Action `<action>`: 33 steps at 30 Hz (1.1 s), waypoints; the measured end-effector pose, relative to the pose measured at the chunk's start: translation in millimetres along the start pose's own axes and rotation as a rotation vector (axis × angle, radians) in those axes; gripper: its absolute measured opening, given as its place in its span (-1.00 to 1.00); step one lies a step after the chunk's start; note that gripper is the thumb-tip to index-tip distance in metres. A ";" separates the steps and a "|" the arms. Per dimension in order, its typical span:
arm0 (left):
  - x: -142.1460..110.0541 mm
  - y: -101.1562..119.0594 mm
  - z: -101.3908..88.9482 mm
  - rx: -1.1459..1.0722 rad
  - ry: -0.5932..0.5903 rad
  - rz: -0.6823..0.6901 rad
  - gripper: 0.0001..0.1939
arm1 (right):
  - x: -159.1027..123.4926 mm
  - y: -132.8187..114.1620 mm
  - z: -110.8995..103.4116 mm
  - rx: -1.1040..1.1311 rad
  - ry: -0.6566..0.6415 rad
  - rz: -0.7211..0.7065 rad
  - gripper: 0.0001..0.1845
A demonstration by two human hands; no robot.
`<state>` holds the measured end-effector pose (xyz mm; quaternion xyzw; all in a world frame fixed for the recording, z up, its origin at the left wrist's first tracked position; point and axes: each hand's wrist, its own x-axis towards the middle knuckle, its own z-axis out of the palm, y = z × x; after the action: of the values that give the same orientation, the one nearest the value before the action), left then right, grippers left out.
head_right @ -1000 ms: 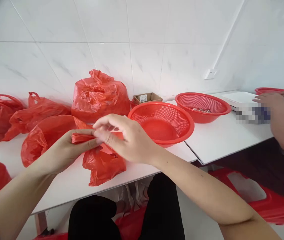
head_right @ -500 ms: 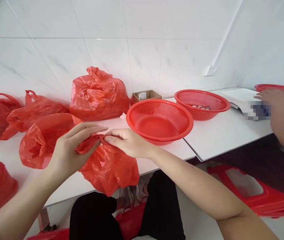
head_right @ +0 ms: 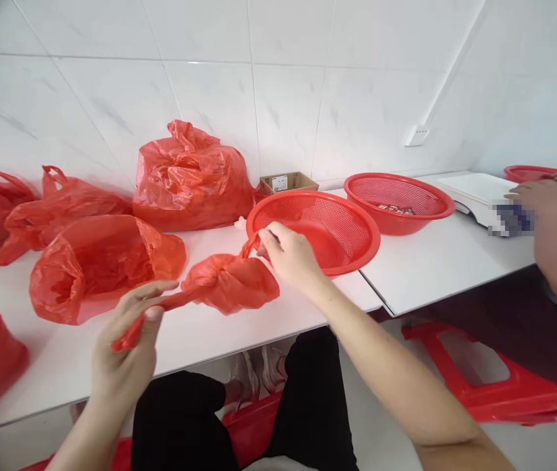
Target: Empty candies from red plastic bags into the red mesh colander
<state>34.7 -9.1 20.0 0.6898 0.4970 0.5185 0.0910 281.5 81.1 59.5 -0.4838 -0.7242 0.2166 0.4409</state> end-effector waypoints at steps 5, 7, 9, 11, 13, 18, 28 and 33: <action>3.0 -6.1 45.7 -0.093 0.004 -0.168 -0.70 | -30.9 -2.2 75.6 0.051 0.078 0.072 -0.68; -1.3 -14.7 58.1 -0.028 0.026 -0.200 -0.69 | -44.0 5.1 101.2 0.010 0.121 0.118 -0.66; -8.2 -24.1 63.3 0.041 0.029 -0.199 -0.69 | -55.3 16.0 117.1 -0.024 0.158 0.146 -0.65; -15.6 -32.5 61.7 0.095 0.029 -0.207 -0.71 | -62.8 28.6 122.0 -0.054 0.160 0.142 -0.64; -22.2 -39.3 56.3 0.143 0.033 -0.218 -0.74 | -66.1 40.5 118.2 -0.086 0.151 0.125 -0.64; -33.3 -53.0 48.6 0.208 0.034 -0.197 -0.80 | -65.7 58.7 101.9 -0.111 0.180 0.049 -0.65; -37.2 -65.2 66.8 0.279 -0.070 -0.207 -0.78 | -81.8 38.2 85.4 -0.155 0.032 0.227 -0.77; -24.1 -60.3 71.9 0.266 -0.113 -0.238 -0.81 | -87.9 30.9 114.3 -0.135 0.018 0.187 -0.80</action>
<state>57.7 29.7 -65.8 0.6603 0.6332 0.3942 0.0876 212.8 29.1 -60.2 -0.5799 -0.6849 0.2032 0.3916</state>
